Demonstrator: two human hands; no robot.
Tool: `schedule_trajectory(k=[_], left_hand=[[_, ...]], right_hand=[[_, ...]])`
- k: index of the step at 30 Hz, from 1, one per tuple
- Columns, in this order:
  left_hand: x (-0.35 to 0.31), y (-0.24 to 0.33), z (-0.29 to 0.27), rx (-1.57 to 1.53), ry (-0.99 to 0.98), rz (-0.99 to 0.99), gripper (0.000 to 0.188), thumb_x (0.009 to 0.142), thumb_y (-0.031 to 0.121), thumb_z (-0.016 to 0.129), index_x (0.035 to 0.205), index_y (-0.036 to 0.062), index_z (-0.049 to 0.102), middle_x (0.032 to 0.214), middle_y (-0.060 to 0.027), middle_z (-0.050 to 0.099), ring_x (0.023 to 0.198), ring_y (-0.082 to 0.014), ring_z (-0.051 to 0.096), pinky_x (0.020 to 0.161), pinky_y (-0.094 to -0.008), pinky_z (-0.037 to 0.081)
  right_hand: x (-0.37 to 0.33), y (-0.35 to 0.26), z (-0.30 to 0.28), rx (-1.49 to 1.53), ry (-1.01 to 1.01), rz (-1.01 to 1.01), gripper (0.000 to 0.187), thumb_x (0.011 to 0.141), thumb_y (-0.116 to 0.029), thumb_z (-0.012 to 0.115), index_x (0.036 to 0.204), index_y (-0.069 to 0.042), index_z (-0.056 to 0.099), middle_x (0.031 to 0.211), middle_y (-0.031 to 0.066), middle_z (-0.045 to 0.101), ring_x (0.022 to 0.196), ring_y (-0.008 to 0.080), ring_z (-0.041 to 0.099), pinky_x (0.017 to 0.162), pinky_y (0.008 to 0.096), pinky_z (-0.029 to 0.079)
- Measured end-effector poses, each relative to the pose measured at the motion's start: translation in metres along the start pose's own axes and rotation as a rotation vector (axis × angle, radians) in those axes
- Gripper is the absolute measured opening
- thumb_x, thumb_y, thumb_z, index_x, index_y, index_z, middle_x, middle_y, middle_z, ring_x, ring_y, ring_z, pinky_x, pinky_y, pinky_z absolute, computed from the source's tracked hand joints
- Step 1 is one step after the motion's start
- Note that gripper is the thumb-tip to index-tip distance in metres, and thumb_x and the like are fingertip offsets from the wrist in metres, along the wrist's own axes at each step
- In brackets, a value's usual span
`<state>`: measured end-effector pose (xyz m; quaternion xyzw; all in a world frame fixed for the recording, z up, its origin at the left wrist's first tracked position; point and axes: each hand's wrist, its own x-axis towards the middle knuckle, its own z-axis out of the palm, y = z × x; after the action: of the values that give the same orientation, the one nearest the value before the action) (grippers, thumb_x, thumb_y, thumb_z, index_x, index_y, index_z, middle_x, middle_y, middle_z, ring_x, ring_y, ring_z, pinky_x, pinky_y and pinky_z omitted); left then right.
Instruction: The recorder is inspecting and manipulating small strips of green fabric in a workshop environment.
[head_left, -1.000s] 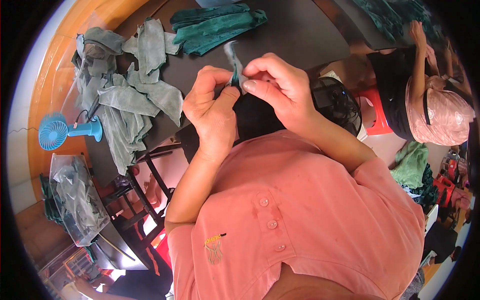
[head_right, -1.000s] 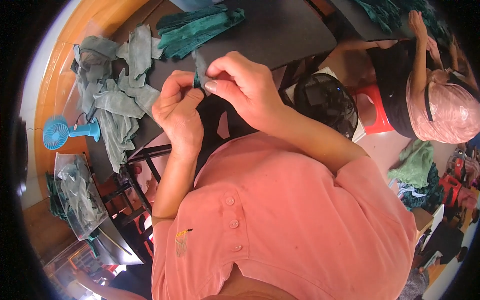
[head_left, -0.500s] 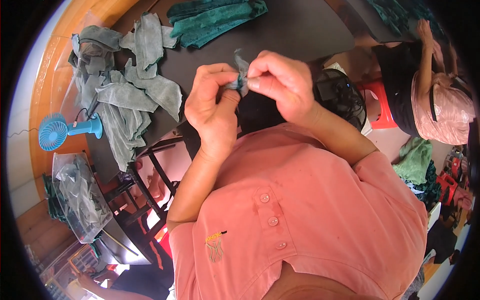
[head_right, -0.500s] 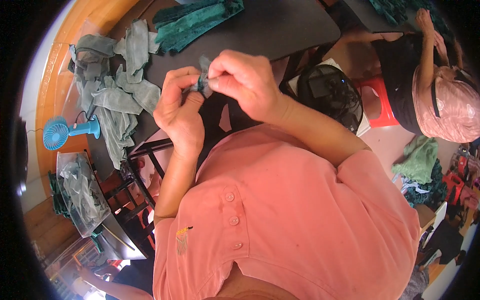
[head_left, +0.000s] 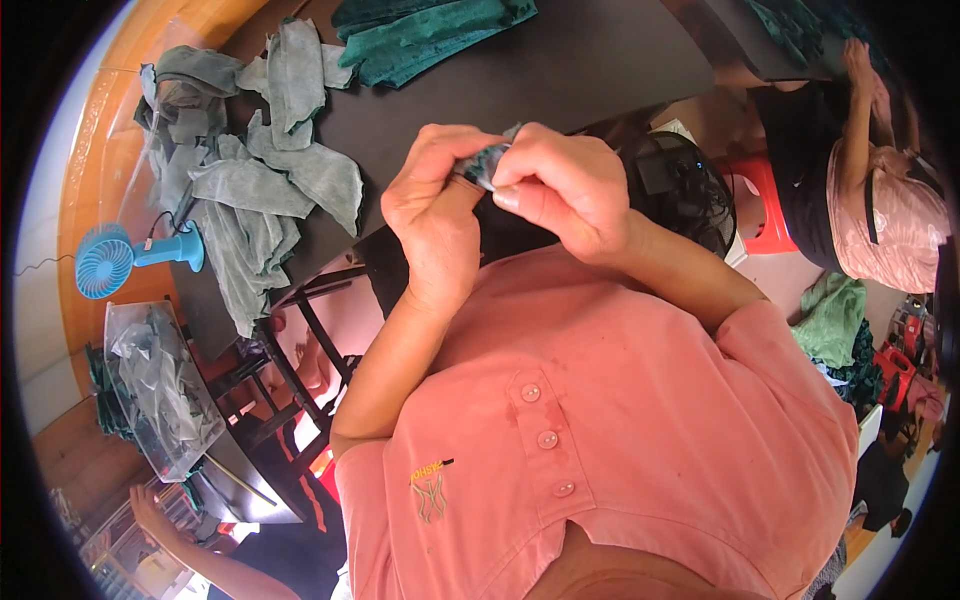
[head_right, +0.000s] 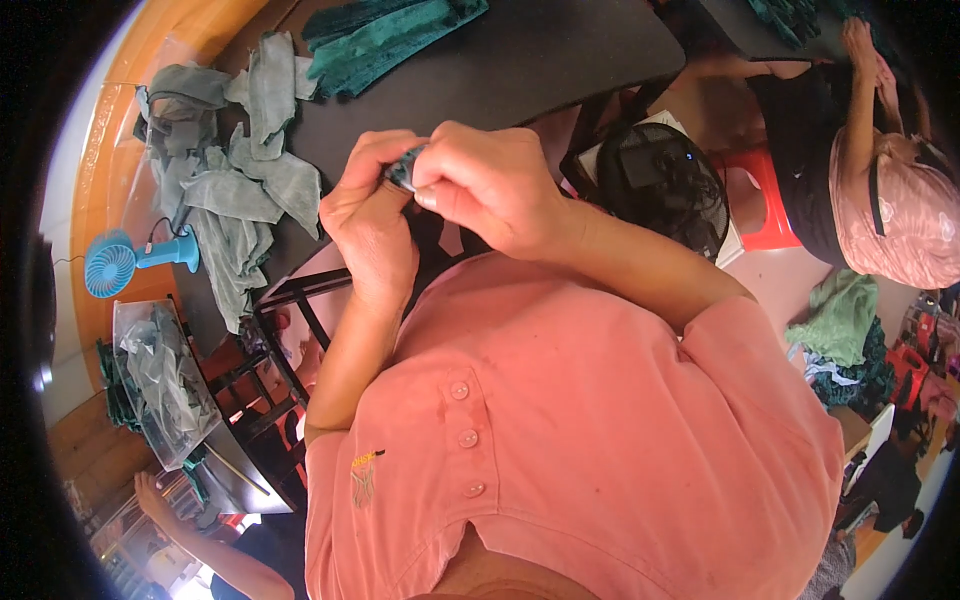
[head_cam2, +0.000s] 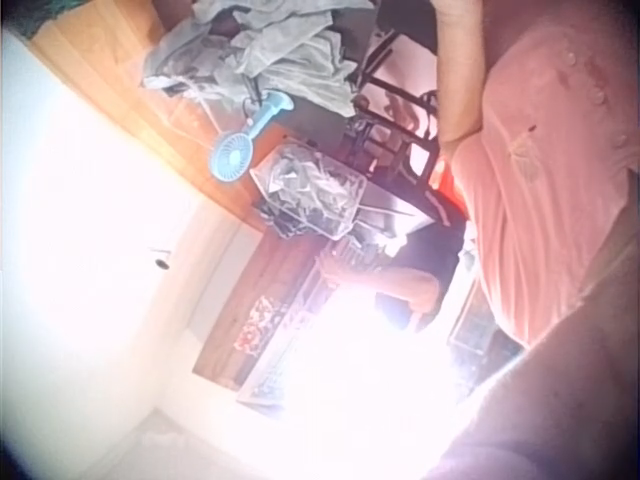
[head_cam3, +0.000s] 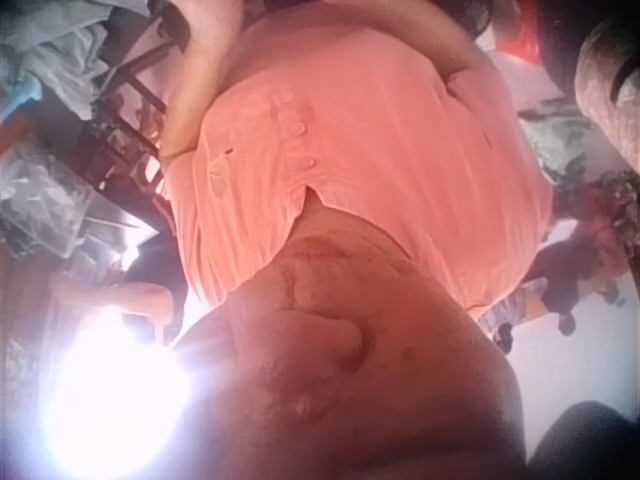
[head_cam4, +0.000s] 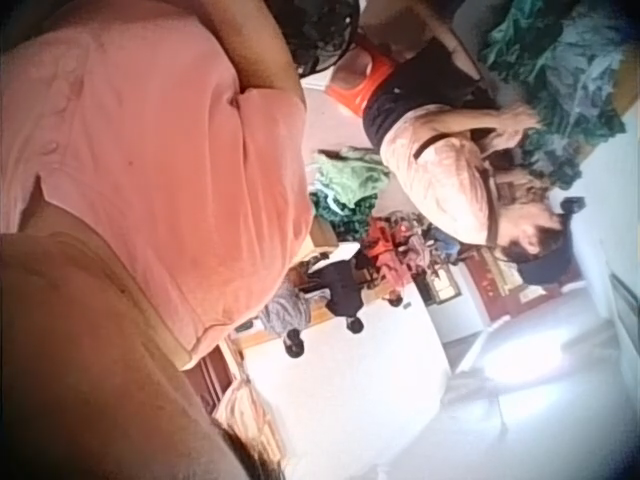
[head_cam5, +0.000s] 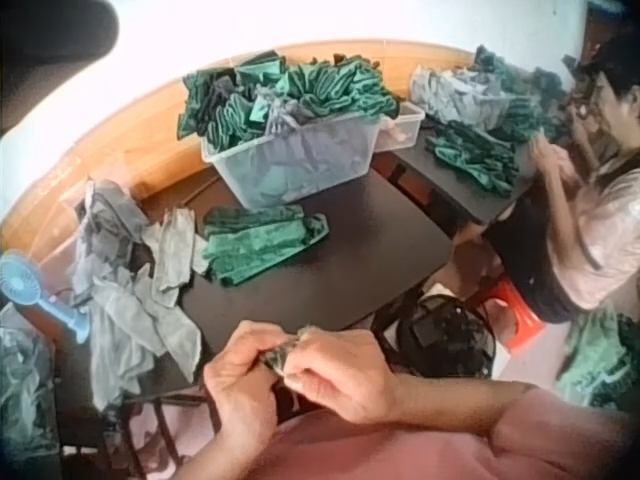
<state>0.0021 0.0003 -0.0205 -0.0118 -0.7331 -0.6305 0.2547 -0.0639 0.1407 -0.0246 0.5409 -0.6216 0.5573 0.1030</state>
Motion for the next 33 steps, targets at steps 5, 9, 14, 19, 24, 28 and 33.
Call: schedule_trajectory(k=[5,9,14,19,24,28,33], left_hand=[[-0.001,0.005,0.002,-0.142,0.174,-0.158,0.015,0.081,-0.014,0.056,0.086,-0.0028,0.064,0.087,-0.0053,0.062,0.071,-0.009,0.053,0.057,-0.0211,0.042],[-0.007,-0.001,0.006,-0.139,0.127,0.016,0.017,0.079,-0.016,0.056,0.087,-0.0015,0.06,0.09,-0.0051,0.062,0.071,-0.0083,0.051,0.057,-0.0197,0.041],[-0.006,0.005,0.0,-0.061,0.15,-0.059,0.019,0.081,-0.015,0.053,0.092,-0.0017,0.06,0.093,-0.004,0.059,0.072,-0.0073,0.051,0.057,-0.0201,0.042],[0.001,0.005,-0.007,0.057,-0.132,-0.044,0.035,0.075,-0.019,0.047,0.097,-0.0005,0.066,0.087,-0.0017,0.055,0.067,-0.0073,0.048,0.054,-0.0222,0.04],[-0.001,0.001,-0.001,-0.135,0.11,-0.112,0.027,0.077,-0.017,0.047,0.093,-0.0029,0.063,0.089,-0.0032,0.057,0.07,-0.0082,0.051,0.057,-0.0216,0.042],[-0.003,-0.005,0.003,-0.06,0.182,-0.1,0.023,0.081,-0.015,0.047,0.093,-0.0018,0.061,0.09,-0.0023,0.056,0.073,-0.0081,0.05,0.063,-0.021,0.043],[-0.005,0.0,0.01,-0.111,0.245,-0.155,0.019,0.084,-0.013,0.048,0.093,-0.0008,0.059,0.09,-0.0004,0.054,0.076,-0.0076,0.049,0.067,-0.0207,0.042]], right_hand=[[-0.009,0.002,0.012,0.069,0.248,0.272,0.012,0.084,-0.001,0.066,0.095,-0.002,0.06,0.078,0.0085,0.057,0.061,0.0199,0.056,0.055,0.0295,0.045],[-0.003,0.007,0.007,-0.062,0.255,0.116,0.015,0.077,0.003,0.066,0.088,-0.002,0.058,0.071,0.0087,0.054,0.058,0.0232,0.055,0.052,0.0315,0.043],[0.0,0.007,0.005,-0.029,0.16,-0.008,0.012,0.074,0.003,0.063,0.084,0.0,0.056,0.07,0.0092,0.054,0.054,0.0226,0.051,0.049,0.0307,0.039],[0.001,0.009,-0.001,-0.015,0.079,-0.011,0.016,0.067,0.006,0.06,0.077,-0.004,0.052,0.068,0.0087,0.052,0.056,0.0265,0.054,0.05,0.0348,0.041],[0.0,-0.001,-0.003,-0.068,0.124,-0.008,0.023,0.075,-0.004,0.072,0.093,-0.001,0.06,0.076,0.0079,0.06,0.058,0.0186,0.054,0.048,0.0276,0.04],[0.001,0.003,0.022,-0.169,0.28,0.061,0.021,0.067,-0.002,0.071,0.084,-0.004,0.057,0.07,0.0087,0.055,0.058,0.0253,0.056,0.048,0.0337,0.041],[0.011,0.022,0.019,-0.209,0.247,-0.059,0.02,0.064,0.003,0.067,0.077,-0.005,0.053,0.067,0.0082,0.051,0.055,0.026,0.054,0.047,0.035,0.04]])
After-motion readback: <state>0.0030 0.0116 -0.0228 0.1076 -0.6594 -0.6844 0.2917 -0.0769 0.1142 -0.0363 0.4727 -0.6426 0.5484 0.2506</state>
